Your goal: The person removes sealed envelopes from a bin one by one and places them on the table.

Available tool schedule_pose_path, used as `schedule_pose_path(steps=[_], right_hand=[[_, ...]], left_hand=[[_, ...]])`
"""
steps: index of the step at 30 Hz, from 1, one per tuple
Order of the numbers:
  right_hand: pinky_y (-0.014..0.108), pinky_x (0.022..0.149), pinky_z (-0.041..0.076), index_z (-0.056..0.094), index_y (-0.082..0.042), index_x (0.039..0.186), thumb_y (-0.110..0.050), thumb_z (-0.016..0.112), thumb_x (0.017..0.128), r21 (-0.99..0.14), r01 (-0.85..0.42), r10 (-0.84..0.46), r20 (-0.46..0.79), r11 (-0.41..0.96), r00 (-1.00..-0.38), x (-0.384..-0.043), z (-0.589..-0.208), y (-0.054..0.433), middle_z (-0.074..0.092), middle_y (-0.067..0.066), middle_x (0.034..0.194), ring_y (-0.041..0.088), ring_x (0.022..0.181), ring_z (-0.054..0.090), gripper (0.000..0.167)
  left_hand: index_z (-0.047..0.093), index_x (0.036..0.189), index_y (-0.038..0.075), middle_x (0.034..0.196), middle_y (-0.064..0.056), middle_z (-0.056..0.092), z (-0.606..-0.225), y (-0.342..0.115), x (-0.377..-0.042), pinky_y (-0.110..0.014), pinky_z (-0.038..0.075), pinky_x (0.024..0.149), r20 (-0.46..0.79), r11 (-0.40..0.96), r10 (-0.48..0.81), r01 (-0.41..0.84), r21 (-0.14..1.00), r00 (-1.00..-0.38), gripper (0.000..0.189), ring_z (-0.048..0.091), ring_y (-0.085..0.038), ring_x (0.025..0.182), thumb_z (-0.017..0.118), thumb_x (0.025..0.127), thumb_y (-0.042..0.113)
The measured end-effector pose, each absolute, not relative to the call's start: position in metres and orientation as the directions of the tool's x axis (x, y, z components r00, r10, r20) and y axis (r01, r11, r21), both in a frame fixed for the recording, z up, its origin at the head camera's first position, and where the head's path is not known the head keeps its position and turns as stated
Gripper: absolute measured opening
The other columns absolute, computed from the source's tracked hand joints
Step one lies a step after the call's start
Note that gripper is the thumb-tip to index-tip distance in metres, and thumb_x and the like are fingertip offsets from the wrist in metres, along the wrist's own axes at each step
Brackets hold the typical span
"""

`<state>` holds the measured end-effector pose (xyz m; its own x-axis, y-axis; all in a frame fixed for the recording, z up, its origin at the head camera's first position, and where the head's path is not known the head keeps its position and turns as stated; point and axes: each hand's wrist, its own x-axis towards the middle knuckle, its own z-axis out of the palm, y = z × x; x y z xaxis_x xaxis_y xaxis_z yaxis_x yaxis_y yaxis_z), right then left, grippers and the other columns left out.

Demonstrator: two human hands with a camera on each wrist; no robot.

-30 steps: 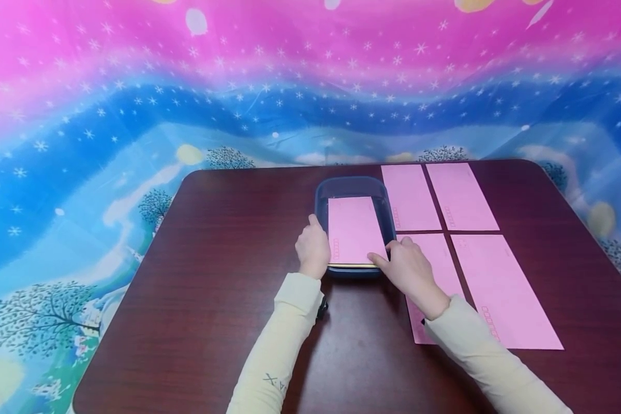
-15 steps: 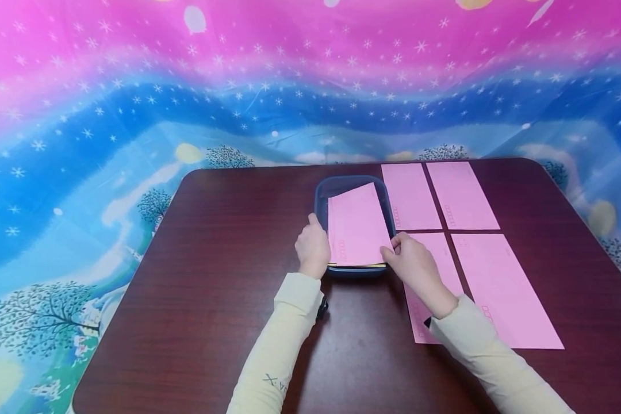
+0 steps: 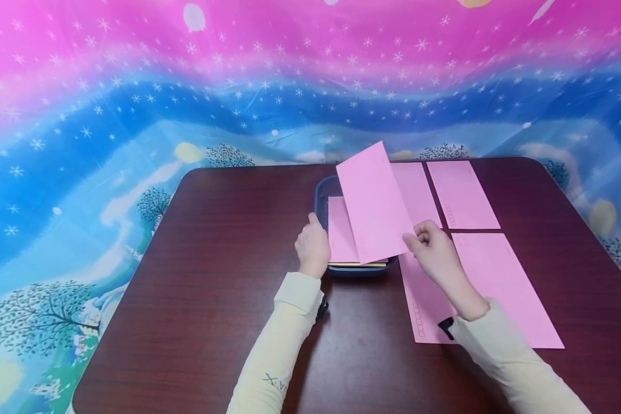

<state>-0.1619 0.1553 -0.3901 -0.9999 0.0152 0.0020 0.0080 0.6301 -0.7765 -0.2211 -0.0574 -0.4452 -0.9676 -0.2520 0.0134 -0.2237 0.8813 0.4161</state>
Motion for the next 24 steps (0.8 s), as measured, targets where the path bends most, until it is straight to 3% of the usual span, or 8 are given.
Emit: schedule_pose_path(steps=[4,12,16,18,24], right_hand=[[0.022,0.054,0.042,0.051,0.006,0.103,-0.020,0.053,0.097,-0.768,0.010,0.058,0.035,0.641,-0.998,-0.159,-0.388,0.184,0.057,0.002,0.075,0.000,0.061,0.047,0.027],[0.018,0.053,0.043,0.051,0.006,0.110,-0.020,0.044,0.100,-0.765,0.078,0.173,0.045,0.639,-0.984,-0.151,-0.394,0.257,0.046,-0.033,0.066,-0.006,0.054,0.049,0.030],[0.017,0.050,0.044,0.055,-0.017,0.097,-0.022,0.045,0.099,-0.829,0.143,0.258,0.002,0.541,-0.966,-0.145,-0.400,0.293,0.050,-0.030,0.063,-0.005,0.050,0.053,0.011],[0.019,0.045,0.043,0.050,-0.029,0.092,-0.024,0.047,0.099,-0.858,0.181,0.304,-0.030,0.481,-0.952,-0.143,-0.404,0.310,0.053,-0.026,0.060,-0.002,0.048,0.054,0.010],[0.016,0.043,0.045,0.046,-0.033,0.094,-0.026,0.046,0.099,-0.908,0.255,0.455,-0.082,0.332,-0.887,-0.143,-0.422,0.354,0.053,-0.027,0.061,-0.003,0.045,0.057,0.009]], left_hand=[[0.043,0.136,0.005,0.093,-0.014,0.071,-0.445,-0.057,-0.221,-0.038,0.057,0.066,0.006,0.884,-0.251,-0.227,0.408,-0.968,0.037,0.071,-0.027,0.078,0.043,0.101,0.015],[0.042,0.137,0.005,0.094,-0.013,0.071,-0.445,-0.056,-0.221,-0.037,0.057,0.067,-0.002,0.888,-0.248,-0.228,0.399,-0.969,0.038,0.070,-0.025,0.079,0.045,0.100,0.015],[0.042,0.136,0.005,0.096,-0.013,0.071,-0.445,-0.055,-0.221,-0.038,0.057,0.068,-0.005,0.887,-0.246,-0.227,0.402,-0.969,0.038,0.070,-0.026,0.081,0.045,0.100,0.015],[0.042,0.136,0.005,0.096,-0.013,0.071,-0.445,-0.055,-0.221,-0.038,0.058,0.069,-0.008,0.888,-0.246,-0.228,0.400,-0.969,0.037,0.071,-0.026,0.082,0.045,0.100,0.015],[0.041,0.137,0.006,0.093,-0.013,0.070,-0.445,-0.057,-0.222,-0.036,0.057,0.064,-0.015,0.891,-0.249,-0.235,0.389,-0.968,0.038,0.070,-0.025,0.076,0.044,0.100,0.014]])
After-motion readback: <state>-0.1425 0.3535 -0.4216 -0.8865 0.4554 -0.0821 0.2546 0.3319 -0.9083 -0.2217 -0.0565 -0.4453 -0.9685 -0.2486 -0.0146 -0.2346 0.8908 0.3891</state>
